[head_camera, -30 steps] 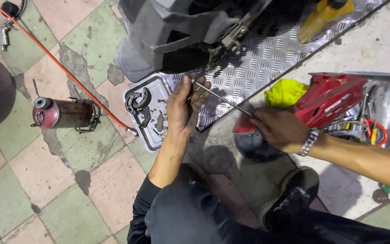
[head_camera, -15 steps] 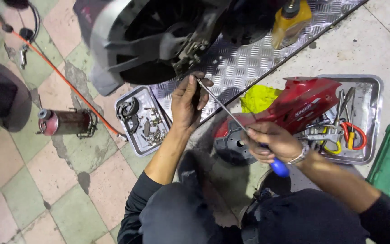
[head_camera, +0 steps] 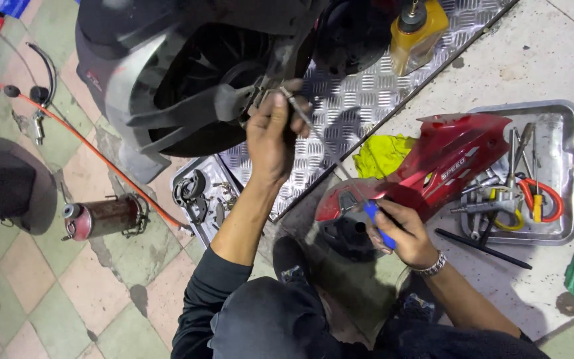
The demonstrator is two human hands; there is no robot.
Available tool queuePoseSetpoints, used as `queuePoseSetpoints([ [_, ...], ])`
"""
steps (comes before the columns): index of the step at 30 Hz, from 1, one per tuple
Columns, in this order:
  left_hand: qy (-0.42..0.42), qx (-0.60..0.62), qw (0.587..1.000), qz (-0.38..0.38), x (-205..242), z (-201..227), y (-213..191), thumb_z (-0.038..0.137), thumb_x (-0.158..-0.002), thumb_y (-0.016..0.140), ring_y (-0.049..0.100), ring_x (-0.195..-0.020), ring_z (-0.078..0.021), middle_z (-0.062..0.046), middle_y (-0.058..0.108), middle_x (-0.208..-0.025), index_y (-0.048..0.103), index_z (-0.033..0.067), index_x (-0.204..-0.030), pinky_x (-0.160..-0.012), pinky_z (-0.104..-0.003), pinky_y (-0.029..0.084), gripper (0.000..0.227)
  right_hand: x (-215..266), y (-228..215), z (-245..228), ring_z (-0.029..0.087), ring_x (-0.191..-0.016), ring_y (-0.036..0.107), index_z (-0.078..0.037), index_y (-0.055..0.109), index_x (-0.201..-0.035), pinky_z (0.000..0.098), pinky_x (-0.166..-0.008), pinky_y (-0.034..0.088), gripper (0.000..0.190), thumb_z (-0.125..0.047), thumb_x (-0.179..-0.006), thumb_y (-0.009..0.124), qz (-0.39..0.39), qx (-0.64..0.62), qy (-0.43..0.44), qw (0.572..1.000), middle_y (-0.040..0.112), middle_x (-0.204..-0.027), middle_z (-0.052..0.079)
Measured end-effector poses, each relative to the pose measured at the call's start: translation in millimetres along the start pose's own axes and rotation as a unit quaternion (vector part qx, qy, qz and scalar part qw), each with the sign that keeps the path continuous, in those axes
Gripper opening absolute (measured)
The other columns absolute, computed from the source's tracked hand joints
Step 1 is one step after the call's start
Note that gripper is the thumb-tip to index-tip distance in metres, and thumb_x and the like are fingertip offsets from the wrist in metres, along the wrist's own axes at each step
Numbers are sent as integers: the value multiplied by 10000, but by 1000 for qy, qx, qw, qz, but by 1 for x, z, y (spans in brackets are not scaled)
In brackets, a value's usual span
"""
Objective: Reassembling components of a motorcycle, including brake parts and body panels, using hand tools.
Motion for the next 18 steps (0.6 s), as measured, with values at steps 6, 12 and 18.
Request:
queuePoseSetpoints([
  [6,187,-296,935,62,-50,30,1,293,-950,743,602,-972,-132,-22,626,-1051,571,110,-1149,-900,-260,508,321,10,-32,-8,159,-477,487,72,588,-1267,244,-375,419,308,-113,-1042,489,49,111,-18,992,499,-629,87],
  [12,208,-314,926,15,-105,51,-5,208,-858,810,719,-846,-135,-119,787,-934,691,-5,-951,-712,-290,609,261,-2,-11,-29,154,-421,426,62,599,-1175,248,-376,378,240,-110,-1037,505,105,172,-20,979,425,-583,68],
  [18,121,-319,940,14,-100,78,-25,217,-850,845,729,-783,-128,-59,705,-776,558,50,-860,-689,-321,710,332,-12,-2,-42,115,-403,459,31,634,-1131,235,-374,422,199,-110,-1012,560,105,283,-21,953,513,-584,38],
])
Point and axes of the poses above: each hand's wrist, its own x-axis away from the middle knuckle, its own y-axis out of the palm, z = x × y, the point moved 2 cm from there along -x, towards the middle knuckle
